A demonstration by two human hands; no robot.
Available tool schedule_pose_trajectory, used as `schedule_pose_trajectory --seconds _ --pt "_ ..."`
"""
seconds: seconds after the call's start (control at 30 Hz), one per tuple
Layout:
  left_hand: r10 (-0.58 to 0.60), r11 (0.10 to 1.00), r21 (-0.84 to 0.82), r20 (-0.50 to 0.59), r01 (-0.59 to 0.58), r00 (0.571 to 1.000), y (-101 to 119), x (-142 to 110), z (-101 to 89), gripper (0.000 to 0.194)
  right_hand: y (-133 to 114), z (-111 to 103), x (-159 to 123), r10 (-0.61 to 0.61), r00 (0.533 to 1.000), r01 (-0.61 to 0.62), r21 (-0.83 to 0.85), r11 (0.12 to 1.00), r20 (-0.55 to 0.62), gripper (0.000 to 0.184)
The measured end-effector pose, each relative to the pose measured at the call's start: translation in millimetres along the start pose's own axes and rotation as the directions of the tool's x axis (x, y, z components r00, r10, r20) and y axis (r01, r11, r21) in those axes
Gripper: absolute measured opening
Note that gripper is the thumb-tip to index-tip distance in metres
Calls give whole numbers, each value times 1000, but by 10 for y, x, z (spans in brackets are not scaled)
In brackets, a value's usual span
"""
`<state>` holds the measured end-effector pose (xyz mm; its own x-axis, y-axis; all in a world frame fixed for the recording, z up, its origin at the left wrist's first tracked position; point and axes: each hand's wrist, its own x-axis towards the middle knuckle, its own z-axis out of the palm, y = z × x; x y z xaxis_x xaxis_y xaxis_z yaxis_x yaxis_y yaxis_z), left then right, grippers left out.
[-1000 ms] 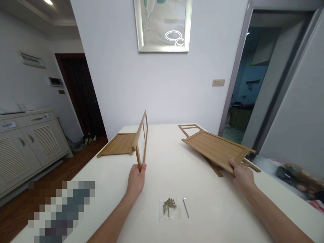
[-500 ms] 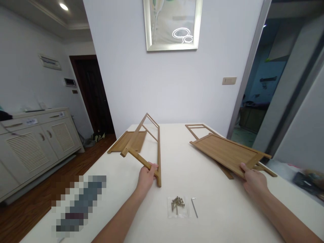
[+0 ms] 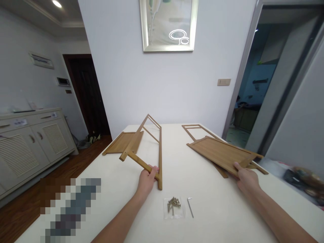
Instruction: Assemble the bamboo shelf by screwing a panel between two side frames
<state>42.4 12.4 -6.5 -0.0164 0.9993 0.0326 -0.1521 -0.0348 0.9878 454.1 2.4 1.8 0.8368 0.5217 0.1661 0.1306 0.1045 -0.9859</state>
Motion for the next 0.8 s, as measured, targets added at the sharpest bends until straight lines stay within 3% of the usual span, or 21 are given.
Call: schedule_pose_trajectory --seconds 0.17,0.3,0.4,0.5,0.6,0.8 --pt "10 999 35 26 -11 1000 -29 5 -19 47 -118 6 -49 216 976 -215 50 975 -11 26" --pt "7 999 49 38 -9 999 -40 2 -24 46 -220 0 -111 257 965 -258 3 966 43 21" --pt "20 998 54 56 -23 998 -36 -5 -20 45 -289 -26 -145 269 956 -251 -149 957 120 19" --pt "30 998 55 87 -35 996 -28 -16 -10 44 -356 -82 -154 285 941 -193 -403 895 181 24" --pt "35 995 86 91 -43 995 -11 -33 4 44 -428 -142 -148 277 933 -71 -636 769 231 39" --pt "69 975 207 92 -87 993 59 -87 43 40 -560 -173 -130 238 918 162 -846 509 318 41"
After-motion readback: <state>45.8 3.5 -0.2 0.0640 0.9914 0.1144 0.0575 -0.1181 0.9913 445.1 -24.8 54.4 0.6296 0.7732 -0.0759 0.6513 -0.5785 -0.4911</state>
